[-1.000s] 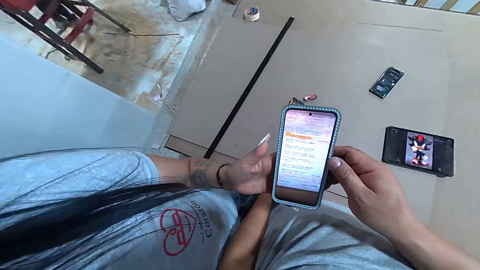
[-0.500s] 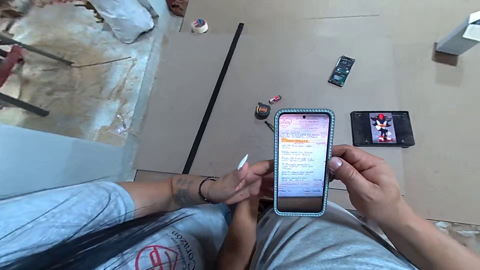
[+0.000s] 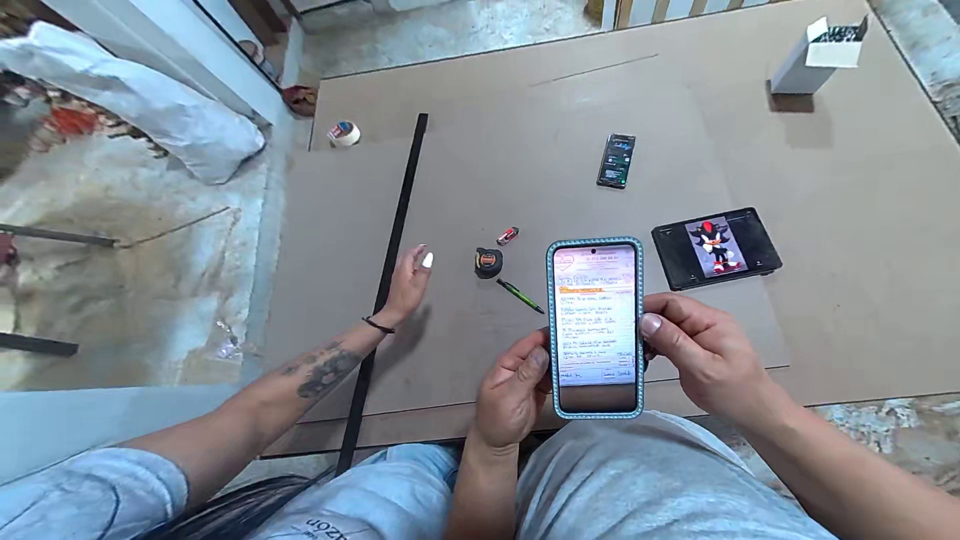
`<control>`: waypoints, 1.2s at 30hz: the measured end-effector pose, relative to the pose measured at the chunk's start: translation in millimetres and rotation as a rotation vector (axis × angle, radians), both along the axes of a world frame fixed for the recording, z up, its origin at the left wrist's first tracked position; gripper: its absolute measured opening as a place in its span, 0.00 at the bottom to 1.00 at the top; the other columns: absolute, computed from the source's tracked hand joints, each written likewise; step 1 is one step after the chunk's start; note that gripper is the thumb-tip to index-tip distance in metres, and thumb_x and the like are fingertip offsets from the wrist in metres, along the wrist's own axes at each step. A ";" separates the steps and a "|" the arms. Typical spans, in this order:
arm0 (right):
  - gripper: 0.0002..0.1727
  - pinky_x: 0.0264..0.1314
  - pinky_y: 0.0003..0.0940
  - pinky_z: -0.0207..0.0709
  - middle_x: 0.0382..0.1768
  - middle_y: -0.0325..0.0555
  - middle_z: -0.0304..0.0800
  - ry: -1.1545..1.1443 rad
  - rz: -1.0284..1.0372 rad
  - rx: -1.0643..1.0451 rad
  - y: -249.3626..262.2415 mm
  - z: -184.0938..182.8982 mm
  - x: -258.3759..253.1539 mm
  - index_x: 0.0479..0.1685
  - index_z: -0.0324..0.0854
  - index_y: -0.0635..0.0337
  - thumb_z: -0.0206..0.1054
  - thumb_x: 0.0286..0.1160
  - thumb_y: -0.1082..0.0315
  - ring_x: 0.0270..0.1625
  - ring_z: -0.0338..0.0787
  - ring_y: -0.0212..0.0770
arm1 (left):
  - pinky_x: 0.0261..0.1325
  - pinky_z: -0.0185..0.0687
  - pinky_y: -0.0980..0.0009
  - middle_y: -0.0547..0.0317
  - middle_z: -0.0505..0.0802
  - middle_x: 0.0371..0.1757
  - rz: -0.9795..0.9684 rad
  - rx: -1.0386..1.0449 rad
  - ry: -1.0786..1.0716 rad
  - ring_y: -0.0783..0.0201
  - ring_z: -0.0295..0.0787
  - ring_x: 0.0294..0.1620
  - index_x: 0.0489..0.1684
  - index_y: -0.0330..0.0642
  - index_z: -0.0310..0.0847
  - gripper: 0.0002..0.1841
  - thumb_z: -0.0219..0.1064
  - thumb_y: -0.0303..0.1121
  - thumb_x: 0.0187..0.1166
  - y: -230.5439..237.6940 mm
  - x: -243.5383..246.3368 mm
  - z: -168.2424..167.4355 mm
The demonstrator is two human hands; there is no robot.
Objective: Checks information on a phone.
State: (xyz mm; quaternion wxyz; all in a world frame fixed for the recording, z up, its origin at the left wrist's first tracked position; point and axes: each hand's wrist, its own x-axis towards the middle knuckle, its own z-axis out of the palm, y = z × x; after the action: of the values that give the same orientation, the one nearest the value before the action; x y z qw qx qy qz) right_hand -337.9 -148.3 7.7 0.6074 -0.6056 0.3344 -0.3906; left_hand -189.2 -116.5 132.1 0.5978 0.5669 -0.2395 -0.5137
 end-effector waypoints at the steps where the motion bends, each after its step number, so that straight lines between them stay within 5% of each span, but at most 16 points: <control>1: 0.14 0.37 0.29 0.88 0.37 0.44 0.91 0.004 0.003 -0.013 0.2 -0.1 -0.2 0.58 0.83 0.61 0.54 0.91 0.65 0.33 0.91 0.35 | 0.48 0.84 0.85 0.62 0.90 0.38 -0.086 -0.044 0.097 0.79 0.88 0.38 0.46 0.34 0.81 0.15 0.44 0.16 0.83 11.0 17.1 -32.6; 3: 0.15 0.37 0.31 0.89 0.37 0.46 0.92 0.013 0.013 -0.034 0.1 -0.3 -0.6 0.59 0.84 0.62 0.54 0.91 0.65 0.33 0.91 0.38 | 0.61 0.90 0.67 0.50 0.94 0.54 -0.406 -0.417 0.286 0.65 0.94 0.53 0.66 0.32 0.82 0.17 0.51 0.32 0.93 30.7 68.5 -139.2; 5: 0.15 0.37 0.31 0.90 0.37 0.46 0.92 0.027 0.017 -0.038 0.1 -0.3 -1.1 0.60 0.84 0.62 0.53 0.92 0.65 0.34 0.91 0.38 | 0.66 0.88 0.59 0.46 0.92 0.60 -0.521 -0.523 0.358 0.59 0.92 0.59 0.73 0.35 0.78 0.21 0.53 0.41 0.94 33.1 84.3 -174.1; 36: 0.15 0.37 0.27 0.88 0.37 0.45 0.91 0.005 0.018 0.009 -4.5 3.5 -0.1 0.59 0.84 0.63 0.54 0.91 0.66 0.34 0.90 0.35 | 0.64 0.89 0.62 0.49 0.93 0.57 -0.496 -0.511 0.381 0.63 0.93 0.55 0.70 0.35 0.79 0.19 0.56 0.39 0.92 27.6 82.4 -162.4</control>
State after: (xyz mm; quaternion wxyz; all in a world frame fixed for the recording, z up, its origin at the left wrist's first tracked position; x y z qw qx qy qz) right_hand -338.0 -152.9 11.2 0.6127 -0.6068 0.3322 -0.3821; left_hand -106.8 -88.9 -30.4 0.6110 0.2196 -0.3739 -0.6623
